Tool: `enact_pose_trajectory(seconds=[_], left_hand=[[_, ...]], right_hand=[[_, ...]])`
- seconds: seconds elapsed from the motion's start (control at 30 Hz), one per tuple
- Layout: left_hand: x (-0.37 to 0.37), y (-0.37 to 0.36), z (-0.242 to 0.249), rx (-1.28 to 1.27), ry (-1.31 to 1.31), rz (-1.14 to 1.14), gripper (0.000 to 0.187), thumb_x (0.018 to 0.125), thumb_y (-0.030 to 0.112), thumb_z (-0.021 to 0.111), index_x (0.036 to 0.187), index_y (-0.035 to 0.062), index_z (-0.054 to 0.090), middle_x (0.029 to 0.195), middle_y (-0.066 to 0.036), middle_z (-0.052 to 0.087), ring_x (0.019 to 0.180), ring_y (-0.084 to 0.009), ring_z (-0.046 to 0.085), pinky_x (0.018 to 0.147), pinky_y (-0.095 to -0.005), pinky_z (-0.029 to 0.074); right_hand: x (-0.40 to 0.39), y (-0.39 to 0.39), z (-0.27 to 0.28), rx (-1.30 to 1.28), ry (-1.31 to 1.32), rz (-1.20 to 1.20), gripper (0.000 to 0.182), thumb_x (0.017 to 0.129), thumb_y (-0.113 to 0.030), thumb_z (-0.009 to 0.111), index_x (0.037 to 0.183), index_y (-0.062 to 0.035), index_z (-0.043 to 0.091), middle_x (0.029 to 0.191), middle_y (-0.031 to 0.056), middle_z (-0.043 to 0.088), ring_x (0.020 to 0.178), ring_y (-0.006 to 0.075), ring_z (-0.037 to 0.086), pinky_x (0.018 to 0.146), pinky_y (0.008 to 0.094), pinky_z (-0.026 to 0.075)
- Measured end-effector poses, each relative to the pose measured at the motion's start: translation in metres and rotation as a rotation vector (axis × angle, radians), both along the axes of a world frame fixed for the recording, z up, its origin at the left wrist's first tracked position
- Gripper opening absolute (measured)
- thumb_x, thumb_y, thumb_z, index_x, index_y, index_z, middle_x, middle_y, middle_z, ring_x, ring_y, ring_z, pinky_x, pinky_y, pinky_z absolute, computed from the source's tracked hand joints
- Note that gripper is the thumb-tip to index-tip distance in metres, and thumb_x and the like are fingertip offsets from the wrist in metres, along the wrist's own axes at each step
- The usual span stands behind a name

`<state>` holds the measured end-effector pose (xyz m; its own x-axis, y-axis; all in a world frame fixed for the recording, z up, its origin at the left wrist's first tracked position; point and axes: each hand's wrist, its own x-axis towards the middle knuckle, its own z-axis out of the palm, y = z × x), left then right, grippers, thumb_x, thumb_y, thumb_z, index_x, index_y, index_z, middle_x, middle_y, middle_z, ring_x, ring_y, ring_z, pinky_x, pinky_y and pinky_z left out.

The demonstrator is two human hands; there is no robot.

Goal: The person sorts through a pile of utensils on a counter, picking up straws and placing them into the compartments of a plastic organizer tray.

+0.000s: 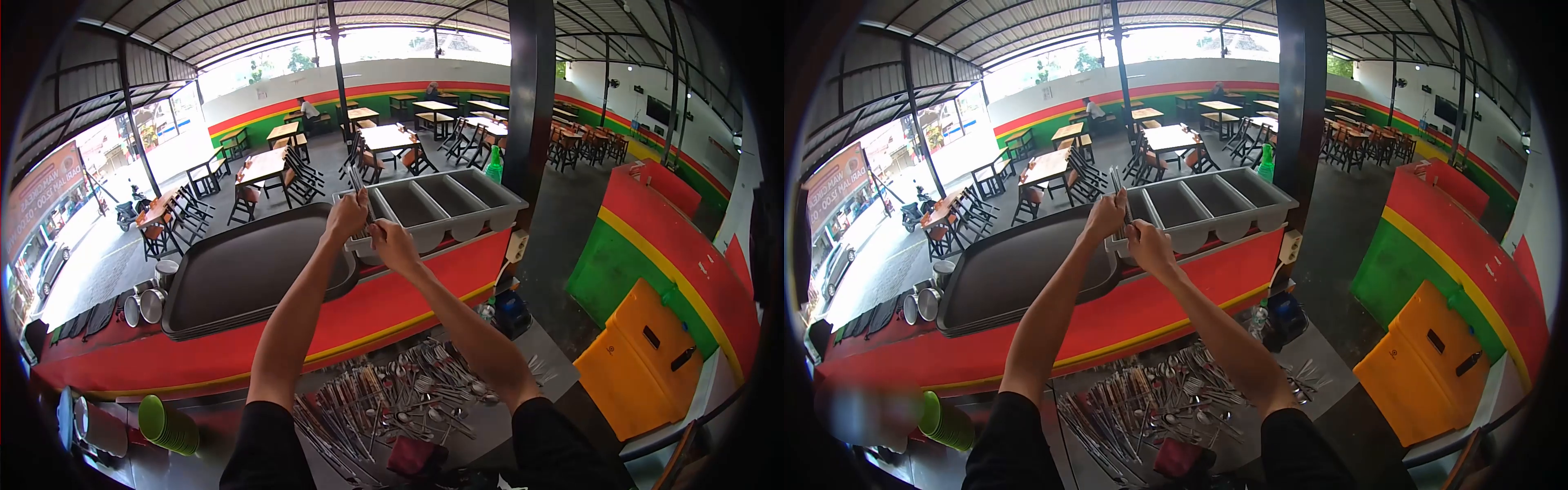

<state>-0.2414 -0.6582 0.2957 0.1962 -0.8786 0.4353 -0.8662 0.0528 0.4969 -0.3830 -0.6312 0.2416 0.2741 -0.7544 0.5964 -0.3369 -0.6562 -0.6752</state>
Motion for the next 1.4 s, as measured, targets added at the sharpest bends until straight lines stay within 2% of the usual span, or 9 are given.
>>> enact_pose_trajectory(seconds=[0.07,0.2,0.23,0.37,0.5,0.9,1.1,1.3,1.4], left_hand=[[0.002,-0.020,0.000,0.023,-0.019,0.091,0.060,0.100,0.046,0.031,0.104,-0.0016,0.066,0.104,-0.028,0.065,0.104,-0.0450,0.060,0.090,-0.0524,0.045],[0.007,-0.047,-0.006,0.300,-0.026,0.198,0.060,0.099,0.049,0.031,0.124,0.0009,0.057,0.130,-0.023,0.055,0.127,-0.0375,0.047,0.105,-0.0534,0.034],[0.006,-0.051,-0.010,0.397,-0.007,0.213,0.062,0.098,0.049,0.033,0.135,0.0022,0.048,0.146,-0.019,0.041,0.141,-0.0353,0.027,0.111,-0.0555,0.024],[0.022,-0.080,-0.051,0.460,-0.202,0.143,0.065,0.097,0.051,0.034,0.141,0.0027,0.042,0.154,-0.012,0.029,0.146,-0.0350,0.013,0.116,-0.0544,0.016],[0.029,-0.081,-0.057,0.438,-0.302,0.119,0.070,0.096,0.054,0.038,0.140,0.0001,0.041,0.154,-0.013,0.028,0.146,-0.0356,0.011,0.114,-0.0497,0.026],[0.023,-0.069,-0.056,0.280,-0.168,0.153,0.070,0.095,0.055,0.043,0.134,-0.0027,0.046,0.146,-0.020,0.039,0.142,-0.0381,0.022,0.112,-0.0427,0.031],[0.032,-0.070,-0.058,0.098,0.019,0.113,0.057,0.092,0.045,0.049,0.126,-0.0001,0.055,0.134,-0.030,0.048,0.130,-0.0402,0.042,0.106,-0.0438,0.037],[0.017,-0.020,-0.039,-0.062,0.234,-0.046,0.048,0.094,0.035,0.052,0.120,-0.0038,0.059,0.124,-0.027,0.057,0.116,-0.0394,0.055,0.099,-0.0423,0.042],[0.000,0.026,-0.036,-0.263,0.190,-0.122,0.047,0.095,0.034,0.053,0.121,-0.0045,0.057,0.121,-0.025,0.060,0.112,-0.0370,0.059,0.096,-0.0398,0.044]], right_hand=[[0.010,-0.026,-0.003,-0.041,0.082,-0.053,0.028,0.097,-0.024,0.049,0.089,-0.0028,0.065,0.073,0.0128,0.067,0.068,0.0289,0.066,0.064,0.0411,0.048],[0.016,-0.059,0.007,0.116,0.297,-0.003,0.030,0.092,-0.029,0.053,0.096,-0.0033,0.067,0.086,0.0175,0.069,0.086,0.0331,0.068,0.077,0.0457,0.050],[0.015,-0.064,0.009,0.171,0.380,0.010,0.031,0.090,-0.029,0.054,0.098,-0.0027,0.067,0.090,0.0186,0.070,0.090,0.0333,0.068,0.081,0.0458,0.051],[0.018,-0.074,0.010,0.163,0.589,-0.003,0.035,0.082,-0.026,0.057,0.102,0.0027,0.066,0.109,0.0219,0.066,0.105,0.0364,0.063,0.091,0.0429,0.050],[0.020,-0.072,0.013,0.195,0.647,0.001,0.033,0.082,-0.024,0.058,0.102,0.0008,0.068,0.106,0.0217,0.067,0.102,0.0350,0.065,0.091,0.0426,0.051],[0.015,-0.054,0.023,0.224,0.548,-0.042,0.034,0.077,-0.023,0.059,0.100,-0.0011,0.070,0.103,0.0234,0.068,0.101,0.0344,0.066,0.090,0.0417,0.051],[0.018,-0.049,-0.003,-0.113,0.213,-0.189,0.025,0.081,-0.023,0.055,0.086,-0.0020,0.068,0.091,0.0175,0.069,0.089,0.0351,0.067,0.081,0.0451,0.052],[0.001,-0.028,-0.004,-0.282,0.027,0.012,0.015,0.083,-0.019,0.061,0.084,-0.0045,0.066,0.084,0.0106,0.069,0.079,0.0284,0.068,0.070,0.0382,0.053],[0.007,-0.024,-0.008,-0.301,-0.311,0.141,0.011,0.082,-0.015,0.063,0.083,-0.0036,0.065,0.082,0.0121,0.066,0.077,0.0296,0.066,0.066,0.0375,0.052]])
